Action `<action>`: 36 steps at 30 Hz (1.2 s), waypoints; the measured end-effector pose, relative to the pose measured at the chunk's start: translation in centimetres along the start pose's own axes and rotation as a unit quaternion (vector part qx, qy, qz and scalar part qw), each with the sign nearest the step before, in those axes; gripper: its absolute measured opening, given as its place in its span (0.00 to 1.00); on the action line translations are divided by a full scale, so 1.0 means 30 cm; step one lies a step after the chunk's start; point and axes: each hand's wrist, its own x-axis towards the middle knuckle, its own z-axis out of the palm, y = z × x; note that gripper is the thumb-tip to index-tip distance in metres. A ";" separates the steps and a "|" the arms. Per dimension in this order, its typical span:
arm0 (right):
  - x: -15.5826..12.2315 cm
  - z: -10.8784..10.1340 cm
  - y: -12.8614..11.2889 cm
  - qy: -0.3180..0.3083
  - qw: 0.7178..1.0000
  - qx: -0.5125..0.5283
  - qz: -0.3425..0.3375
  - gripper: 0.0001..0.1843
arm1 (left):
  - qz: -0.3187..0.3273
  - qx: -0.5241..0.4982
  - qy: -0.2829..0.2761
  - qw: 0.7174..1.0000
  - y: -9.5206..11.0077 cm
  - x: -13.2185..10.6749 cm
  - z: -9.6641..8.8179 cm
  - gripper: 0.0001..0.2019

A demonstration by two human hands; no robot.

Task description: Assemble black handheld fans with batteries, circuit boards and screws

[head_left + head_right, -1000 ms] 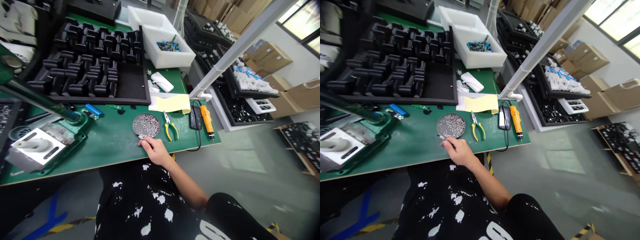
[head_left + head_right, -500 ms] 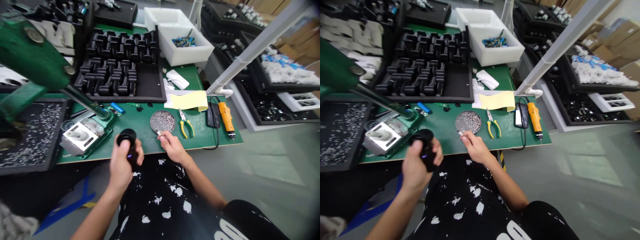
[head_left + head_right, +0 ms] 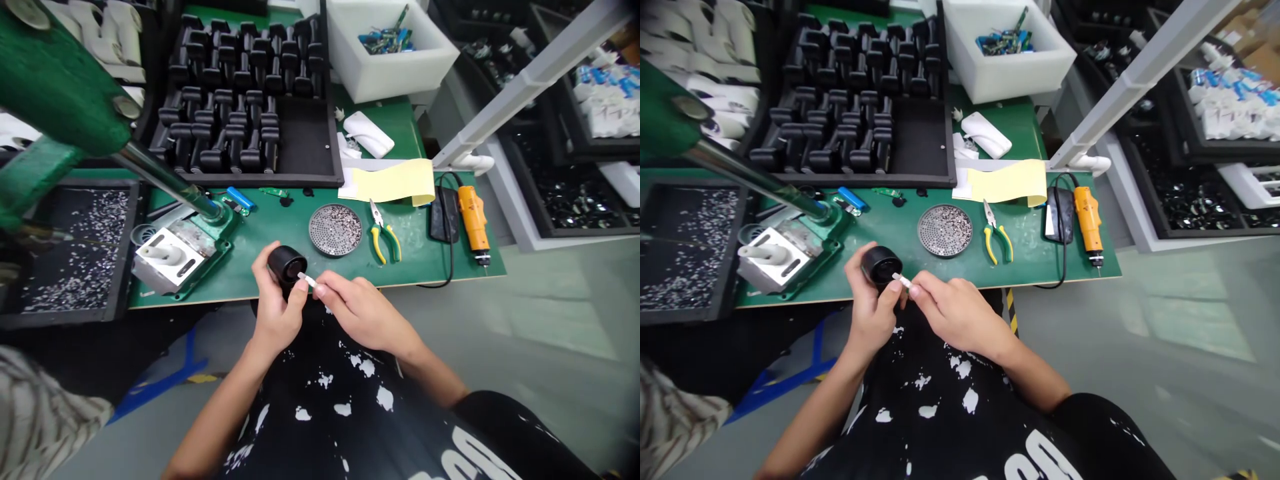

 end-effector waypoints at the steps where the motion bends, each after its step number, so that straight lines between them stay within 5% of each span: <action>1: 0.003 -0.006 0.000 -0.009 1.000 -0.004 0.003 0.15 | 0.012 0.026 0.003 1.000 -0.009 0.000 -0.004 0.34; 9: 0.027 -0.012 0.006 -0.047 0.998 0.028 -0.019 0.17 | 0.078 0.161 0.012 0.984 -0.033 0.005 -0.030 0.26; 15: 0.030 0.011 0.027 -0.046 0.999 0.026 -0.013 0.17 | 0.053 0.154 -0.004 0.987 -0.035 0.014 -0.029 0.24; 22: 0.032 0.022 0.054 -0.047 0.999 0.020 -0.010 0.19 | -0.040 0.019 -0.009 0.999 -0.028 0.017 -0.007 0.24; 27: 0.041 0.034 0.079 -0.036 0.999 0.027 -0.023 0.18 | -0.139 -0.154 -0.035 0.978 0.008 0.027 0.015 0.21; 31: 0.060 0.073 0.116 -0.030 0.984 0.167 -0.057 0.16 | -0.175 -0.216 -0.047 0.959 0.019 0.038 0.027 0.23; 36: 0.080 0.116 0.138 0.055 0.956 0.283 -0.054 0.17 | -0.184 -0.204 -0.062 0.960 -0.007 0.046 0.036 0.24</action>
